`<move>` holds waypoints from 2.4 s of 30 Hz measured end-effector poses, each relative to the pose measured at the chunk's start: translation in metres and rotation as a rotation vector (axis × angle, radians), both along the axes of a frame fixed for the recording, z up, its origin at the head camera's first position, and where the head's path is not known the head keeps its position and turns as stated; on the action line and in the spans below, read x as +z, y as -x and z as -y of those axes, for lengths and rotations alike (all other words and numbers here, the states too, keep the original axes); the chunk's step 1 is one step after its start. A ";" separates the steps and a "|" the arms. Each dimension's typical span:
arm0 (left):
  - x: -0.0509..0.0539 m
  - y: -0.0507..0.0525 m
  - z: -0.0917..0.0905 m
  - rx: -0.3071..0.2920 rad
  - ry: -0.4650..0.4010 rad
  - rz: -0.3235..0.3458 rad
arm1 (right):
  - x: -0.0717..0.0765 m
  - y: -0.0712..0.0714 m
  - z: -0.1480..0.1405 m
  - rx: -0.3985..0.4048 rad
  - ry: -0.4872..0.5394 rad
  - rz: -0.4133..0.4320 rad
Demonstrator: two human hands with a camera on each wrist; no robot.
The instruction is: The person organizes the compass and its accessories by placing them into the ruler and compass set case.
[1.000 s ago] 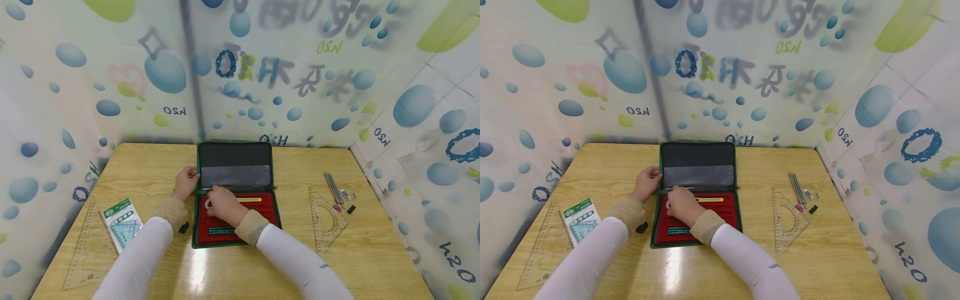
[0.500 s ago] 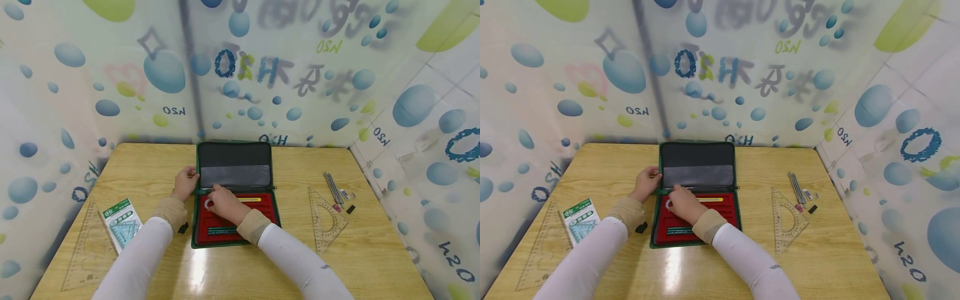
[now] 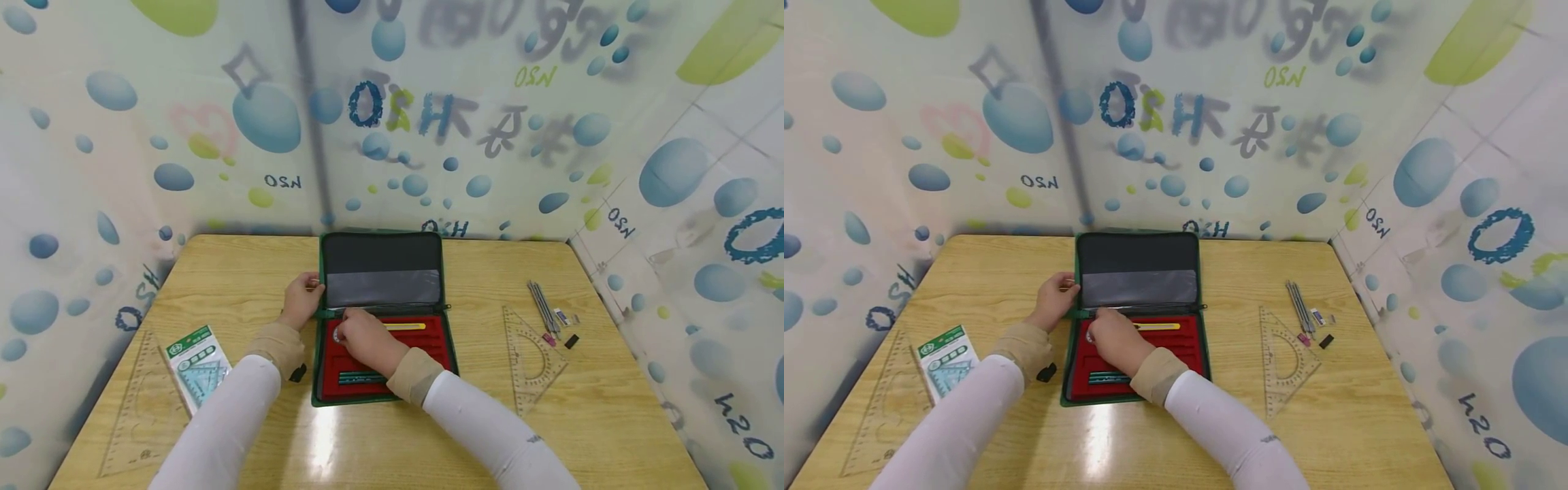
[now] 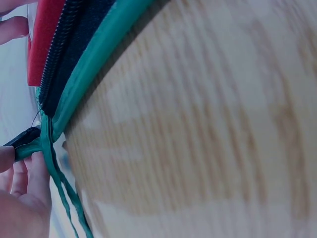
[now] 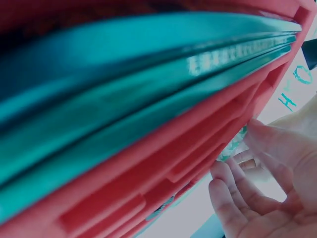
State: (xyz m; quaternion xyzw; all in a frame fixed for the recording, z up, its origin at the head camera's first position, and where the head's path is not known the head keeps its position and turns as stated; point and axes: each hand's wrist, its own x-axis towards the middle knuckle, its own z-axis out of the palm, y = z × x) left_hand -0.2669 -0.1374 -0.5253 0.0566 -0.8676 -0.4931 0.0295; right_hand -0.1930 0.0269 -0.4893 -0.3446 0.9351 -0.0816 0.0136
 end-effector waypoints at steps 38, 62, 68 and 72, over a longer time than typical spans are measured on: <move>0.003 -0.002 0.000 -0.024 0.014 -0.001 | 0.001 0.024 -0.068 -0.051 0.251 0.260; 0.004 -0.002 0.001 -0.024 0.023 -0.008 | 0.008 0.046 -0.214 -0.592 0.319 0.187; 0.005 -0.003 0.002 -0.021 0.013 0.007 | 0.012 0.046 -0.253 -0.730 0.328 0.204; 0.007 -0.003 0.002 -0.021 0.010 0.017 | 0.015 0.045 -0.280 -0.815 0.269 0.181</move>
